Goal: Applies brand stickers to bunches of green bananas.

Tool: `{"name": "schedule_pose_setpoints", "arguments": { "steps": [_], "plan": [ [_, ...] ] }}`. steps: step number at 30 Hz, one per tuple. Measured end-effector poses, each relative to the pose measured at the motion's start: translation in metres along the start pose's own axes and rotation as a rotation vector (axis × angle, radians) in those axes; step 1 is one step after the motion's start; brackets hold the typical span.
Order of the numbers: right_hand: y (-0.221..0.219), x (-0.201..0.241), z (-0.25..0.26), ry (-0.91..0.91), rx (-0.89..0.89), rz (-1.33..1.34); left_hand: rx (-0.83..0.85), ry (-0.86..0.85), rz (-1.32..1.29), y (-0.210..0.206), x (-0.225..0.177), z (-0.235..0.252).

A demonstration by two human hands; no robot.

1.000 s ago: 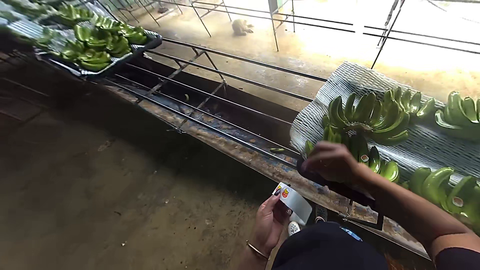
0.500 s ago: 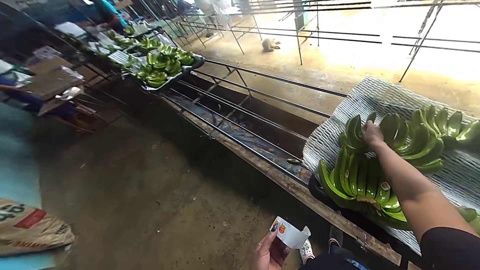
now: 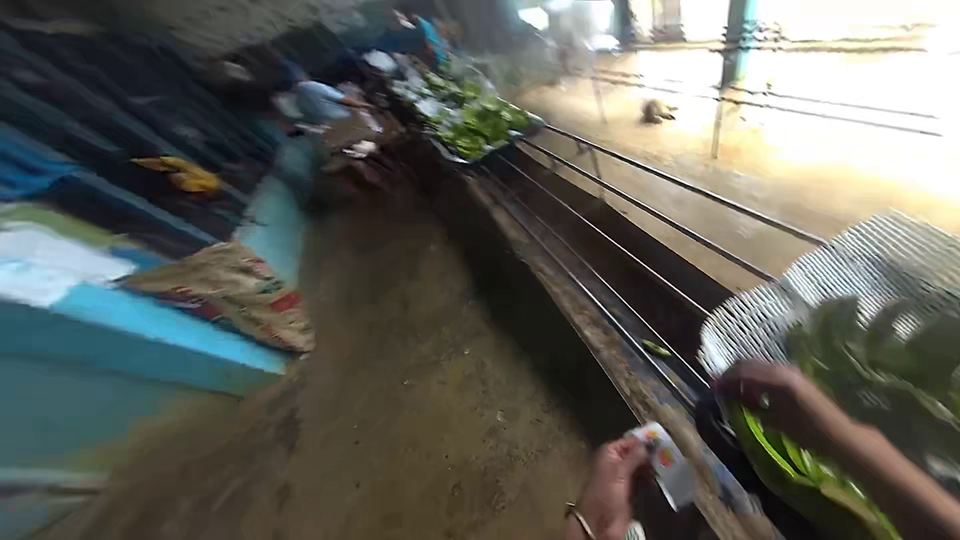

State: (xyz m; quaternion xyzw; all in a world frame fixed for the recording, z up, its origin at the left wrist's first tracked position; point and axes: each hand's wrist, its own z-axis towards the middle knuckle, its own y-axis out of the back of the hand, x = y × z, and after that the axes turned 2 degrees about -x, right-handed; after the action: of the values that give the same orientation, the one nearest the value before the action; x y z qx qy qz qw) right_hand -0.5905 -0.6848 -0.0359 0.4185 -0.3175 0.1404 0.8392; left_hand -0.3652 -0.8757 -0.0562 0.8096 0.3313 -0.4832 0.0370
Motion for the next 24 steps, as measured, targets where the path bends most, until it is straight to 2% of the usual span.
{"name": "schedule_pose_setpoints", "arguments": {
  "steps": [3, 7, 9, 13, 19, 21, 24],
  "plan": [
    [-0.037, 0.039, 0.001, 0.241, 0.187, 0.023, 0.215, -0.002, -0.109, -0.004, 0.0, 0.011],
    [-0.044, 0.05, -0.001, 0.214, 0.256, 0.065, 0.436, 0.17, -0.446, 0.002, 0.005, 0.015],
    [-0.045, 0.053, -0.003, 0.194, 0.267, 0.067, 0.455, 0.218, -0.431, 0.005, 0.005, 0.014],
    [-0.053, 0.06, -0.007, 0.224, 0.252, 0.025, 0.394, 0.169, -0.254, 0.009, 0.008, 0.012],
    [-0.058, 0.053, -0.007, 0.323, 0.1, 0.043, 0.211, 0.148, -0.296, 0.014, 0.011, 0.013],
    [-0.05, 0.044, -0.01, 0.252, -0.002, 0.054, 0.1, 0.123, -0.28, 0.014, 0.009, 0.006],
    [-0.001, 0.019, -0.017, -0.012, -0.233, -0.049, -0.015, 0.04, -0.222, 0.022, 0.013, 0.003]
  ]
}}
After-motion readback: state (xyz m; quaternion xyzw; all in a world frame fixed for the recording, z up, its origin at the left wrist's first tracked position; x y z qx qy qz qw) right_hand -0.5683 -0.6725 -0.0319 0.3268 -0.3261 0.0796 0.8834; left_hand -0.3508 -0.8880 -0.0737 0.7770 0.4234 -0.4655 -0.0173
